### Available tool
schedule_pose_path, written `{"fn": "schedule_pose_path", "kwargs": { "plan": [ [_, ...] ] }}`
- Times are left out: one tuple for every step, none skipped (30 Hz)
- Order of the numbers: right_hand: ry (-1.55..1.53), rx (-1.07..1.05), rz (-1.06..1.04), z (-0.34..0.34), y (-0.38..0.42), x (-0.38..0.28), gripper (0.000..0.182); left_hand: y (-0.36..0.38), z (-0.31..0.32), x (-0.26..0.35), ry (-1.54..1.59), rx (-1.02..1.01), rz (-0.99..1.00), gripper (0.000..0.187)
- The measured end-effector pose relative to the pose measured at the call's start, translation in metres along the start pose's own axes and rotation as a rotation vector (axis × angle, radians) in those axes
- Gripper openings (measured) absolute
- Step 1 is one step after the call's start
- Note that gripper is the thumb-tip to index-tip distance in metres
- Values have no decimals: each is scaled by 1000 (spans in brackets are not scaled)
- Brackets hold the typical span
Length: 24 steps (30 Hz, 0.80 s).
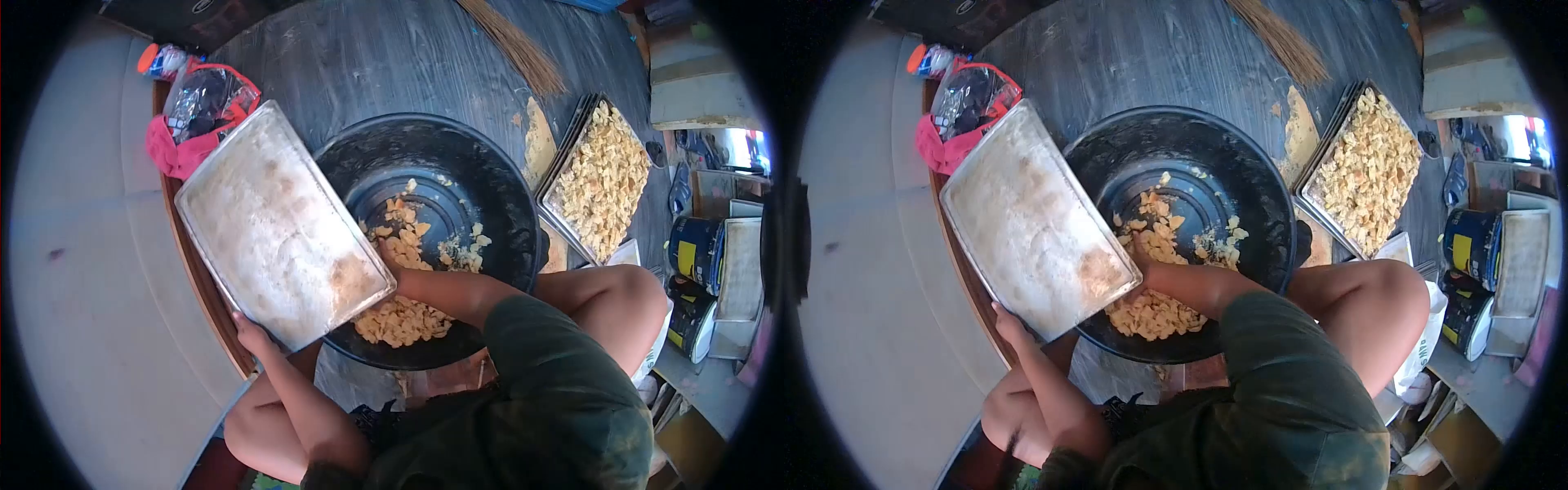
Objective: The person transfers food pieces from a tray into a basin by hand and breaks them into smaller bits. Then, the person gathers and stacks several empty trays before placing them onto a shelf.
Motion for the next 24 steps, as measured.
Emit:
{"fn": "schedule_pose_path", "kwargs": {
  "plan": [
    [-78, -201, -93, -11, 35, -5, 87, 4, 0, 4, 8, 6, -10, 60],
    [-155, -406, -183, -30, 48, -13, 85, 9, 3, 11, -24, -13, 39, 59],
    [-106, -442, -173, -15, 65, -12, 81, 17, 6, 19, -58, -30, 85, 58],
    [-56, -478, -164, -1, 81, -11, 76, 25, 5, 22, -52, -23, 68, 58],
    [-47, -489, -177, -5, 96, -5, 76, 37, 6, 29, -98, -31, 43, 58],
    [-127, -558, -137, -9, 109, 9, 75, 45, 7, 31, -141, -36, 21, 58],
    [-209, -625, -96, -10, 122, 15, 74, 44, 6, 27, -218, -33, 28, 59],
    [-249, -587, 56, 4, 129, 20, 76, 49, 7, 32, -232, -63, 78, 58],
    [-247, -586, 48, -2, 135, 5, 76, 49, 7, 41, -316, -70, 80, 58],
    [-263, -335, 107, -22, 131, -15, 78, 49, 5, 50, -345, -83, 99, 58],
    [-272, -79, 170, -47, 130, -33, 81, 51, 3, 63, -368, -99, 126, 58],
    [-258, -68, 71, -51, 123, -67, 77, 52, -1, 75, -354, -98, 140, 58],
    [-241, -54, -26, -50, 113, -100, 73, 51, -3, 92, -383, -97, 191, 59],
    [-227, -31, -15, -25, 104, -123, 73, 50, -5, 107, -410, -94, 245, 59],
    [-195, 20, -3, 14, 92, -143, 65, 48, -7, 119, -394, -92, 268, 59],
    [-170, 69, 9, 29, 82, -152, 57, 45, -11, 130, -390, -97, 307, 59],
    [-85, -80, 23, 24, 88, -136, 52, 43, -14, 138, -400, -109, 344, 60],
    [-1, -231, 38, 15, 100, -108, 48, 40, -17, 144, -374, -117, 387, 59],
    [43, -337, 46, 15, 110, -87, 48, 37, -18, 148, -367, -125, 409, 59],
    [89, -446, 50, 15, 124, -68, 49, 34, -23, 150, -348, -130, 407, 59],
    [87, -411, 101, 7, 137, -51, 50, 32, -27, 150, -329, -134, 402, 59],
    [83, -377, 149, 0, 149, -36, 52, 34, -31, 151, -322, -137, 414, 59],
    [85, -369, 161, 1, 157, -24, 52, 37, -32, 152, -342, -149, 399, 59],
    [59, -402, 189, 7, 164, -9, 55, 38, -30, 150, -362, -163, 382, 60]
  ]
}}
Point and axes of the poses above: each hand's wrist, its own y-axis away from the middle knuckle, its own z-axis out of the palm, x = y × z, the point moved 8 cm from there along -y, towards the middle knuckle, and after that the axes turned 12 degrees about y, right-handed, at the moved point
